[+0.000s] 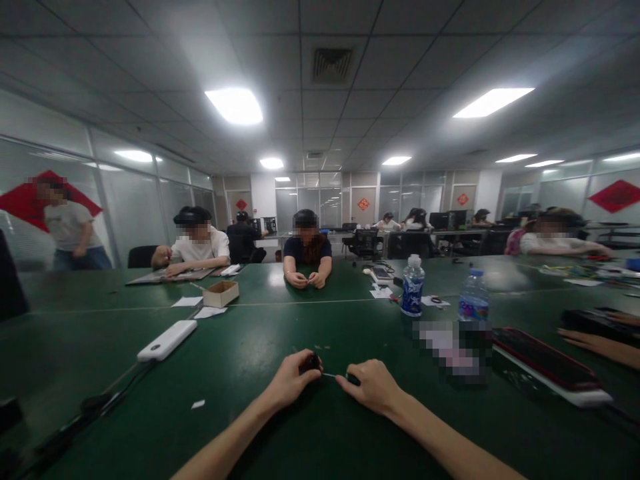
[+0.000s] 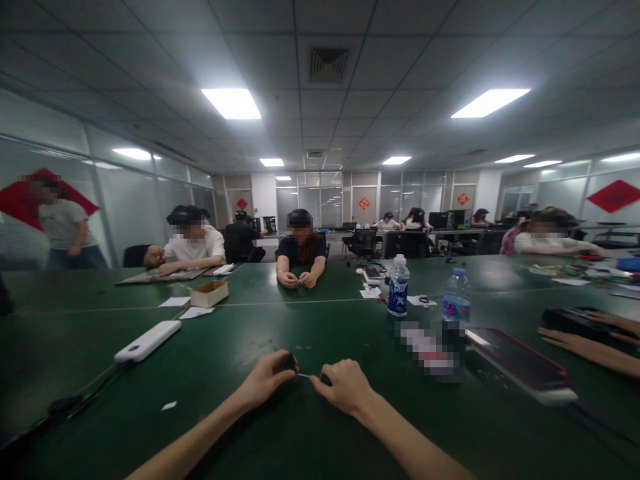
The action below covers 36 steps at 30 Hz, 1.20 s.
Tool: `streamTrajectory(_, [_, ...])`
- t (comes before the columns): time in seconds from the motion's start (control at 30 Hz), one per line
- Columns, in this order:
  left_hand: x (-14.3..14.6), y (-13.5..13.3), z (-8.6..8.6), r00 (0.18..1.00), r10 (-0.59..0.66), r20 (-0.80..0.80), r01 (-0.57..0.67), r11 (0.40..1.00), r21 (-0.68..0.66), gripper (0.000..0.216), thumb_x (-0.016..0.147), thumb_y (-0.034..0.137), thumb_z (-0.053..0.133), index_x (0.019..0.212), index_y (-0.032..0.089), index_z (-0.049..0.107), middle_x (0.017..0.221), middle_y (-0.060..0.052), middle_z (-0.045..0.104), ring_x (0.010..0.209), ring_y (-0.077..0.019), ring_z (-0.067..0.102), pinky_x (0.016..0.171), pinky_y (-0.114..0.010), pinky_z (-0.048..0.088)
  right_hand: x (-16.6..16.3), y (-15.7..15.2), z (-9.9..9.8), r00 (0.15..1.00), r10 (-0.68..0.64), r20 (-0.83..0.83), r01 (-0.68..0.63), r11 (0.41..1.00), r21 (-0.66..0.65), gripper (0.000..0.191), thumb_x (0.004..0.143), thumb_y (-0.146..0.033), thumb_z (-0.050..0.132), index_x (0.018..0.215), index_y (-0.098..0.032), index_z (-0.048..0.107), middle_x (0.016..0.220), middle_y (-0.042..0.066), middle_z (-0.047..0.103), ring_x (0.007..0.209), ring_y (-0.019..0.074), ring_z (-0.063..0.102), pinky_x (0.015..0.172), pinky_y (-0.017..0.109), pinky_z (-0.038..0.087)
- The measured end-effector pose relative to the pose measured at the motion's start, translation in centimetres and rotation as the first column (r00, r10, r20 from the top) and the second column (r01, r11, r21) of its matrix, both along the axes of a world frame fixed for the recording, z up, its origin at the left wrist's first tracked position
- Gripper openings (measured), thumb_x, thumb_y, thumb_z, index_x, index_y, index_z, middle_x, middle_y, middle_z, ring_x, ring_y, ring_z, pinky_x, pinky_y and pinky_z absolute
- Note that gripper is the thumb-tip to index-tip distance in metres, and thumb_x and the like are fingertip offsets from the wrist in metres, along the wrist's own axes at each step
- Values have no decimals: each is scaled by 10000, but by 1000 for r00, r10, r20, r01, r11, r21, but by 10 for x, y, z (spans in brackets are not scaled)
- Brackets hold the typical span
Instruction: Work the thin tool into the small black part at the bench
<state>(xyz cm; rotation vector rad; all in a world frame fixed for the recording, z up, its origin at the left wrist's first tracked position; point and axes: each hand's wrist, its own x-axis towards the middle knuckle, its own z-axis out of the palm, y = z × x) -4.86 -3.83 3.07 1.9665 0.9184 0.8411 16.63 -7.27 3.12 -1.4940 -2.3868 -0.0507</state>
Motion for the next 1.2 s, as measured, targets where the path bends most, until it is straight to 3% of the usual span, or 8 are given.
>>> streamTrajectory(0.2, [-2, 2, -3, 1000, -25, -1, 25, 999, -20, 212, 799, 278, 583, 968, 152, 597, 973, -55, 649, 927, -195, 590, 860, -325, 437, -1, 0, 2, 998, -67, -2, 67, 998, -2, 451, 919, -468, 367, 772, -182, 684, 696, 53, 689, 608, 152, 628, 577, 218, 419])
streamTrajectory(0.37, [-2, 5, -9, 1000, -22, -16, 22, 1000, 19, 209, 801, 281, 583, 965, 153, 601, 965, -52, 653, 929, -191, 586, 870, -316, 428, 2, 1, 0, 1000, 17, 15, -17, 1000, 10, 459, 913, -474, 373, 759, -181, 691, 689, 43, 688, 614, 151, 626, 628, 229, 424])
streamTrajectory(0.57, [-1, 4, -6, 999, -11, -41, 13, 999, 41, 203, 800, 274, 581, 963, 156, 610, 970, -53, 657, 936, -195, 587, 872, -313, 430, 0, 0, 0, 996, -82, 19, 82, 997, 13, 459, 909, -493, 376, 774, -187, 690, 704, 59, 695, 633, 172, 642, 585, 228, 419])
streamTrajectory(0.77, [0, 3, -6, 999, -2, -45, 4, 999, 52, 172, 786, 254, 595, 930, 161, 610, 936, -49, 666, 905, -190, 599, 850, -296, 439, 2, 5, -7, 999, -13, 52, 10, 998, 56, 457, 903, -492, 390, 751, -190, 697, 692, 52, 697, 645, 176, 647, 613, 237, 420])
streamTrajectory(0.97, [-1, 3, -6, 999, -7, -42, 9, 998, 56, 191, 803, 274, 584, 957, 163, 605, 959, -46, 658, 917, -184, 590, 859, -304, 440, -1, 0, 0, 993, -114, 8, 114, 993, 8, 443, 902, -493, 399, 757, -194, 692, 699, 55, 695, 634, 163, 636, 614, 227, 429])
streamTrajectory(1.1, [-1, 1, -5, 999, -12, -33, 14, 998, 63, 196, 807, 265, 578, 971, 160, 597, 965, -49, 658, 925, -186, 594, 869, -311, 440, 1, 0, 0, 999, -35, 19, 34, 999, 13, 447, 901, -492, 404, 749, -190, 696, 697, 50, 694, 639, 162, 637, 631, 229, 427])
streamTrajectory(1.2, [-1, 1, -5, 999, -25, -48, 28, 997, 67, 194, 806, 258, 579, 974, 163, 596, 968, -51, 660, 931, -190, 598, 873, -314, 440, 1, 1, 0, 998, -48, 27, 48, 999, 7, 460, 892, -512, 402, 752, -192, 701, 691, 53, 694, 635, 168, 639, 606, 228, 420])
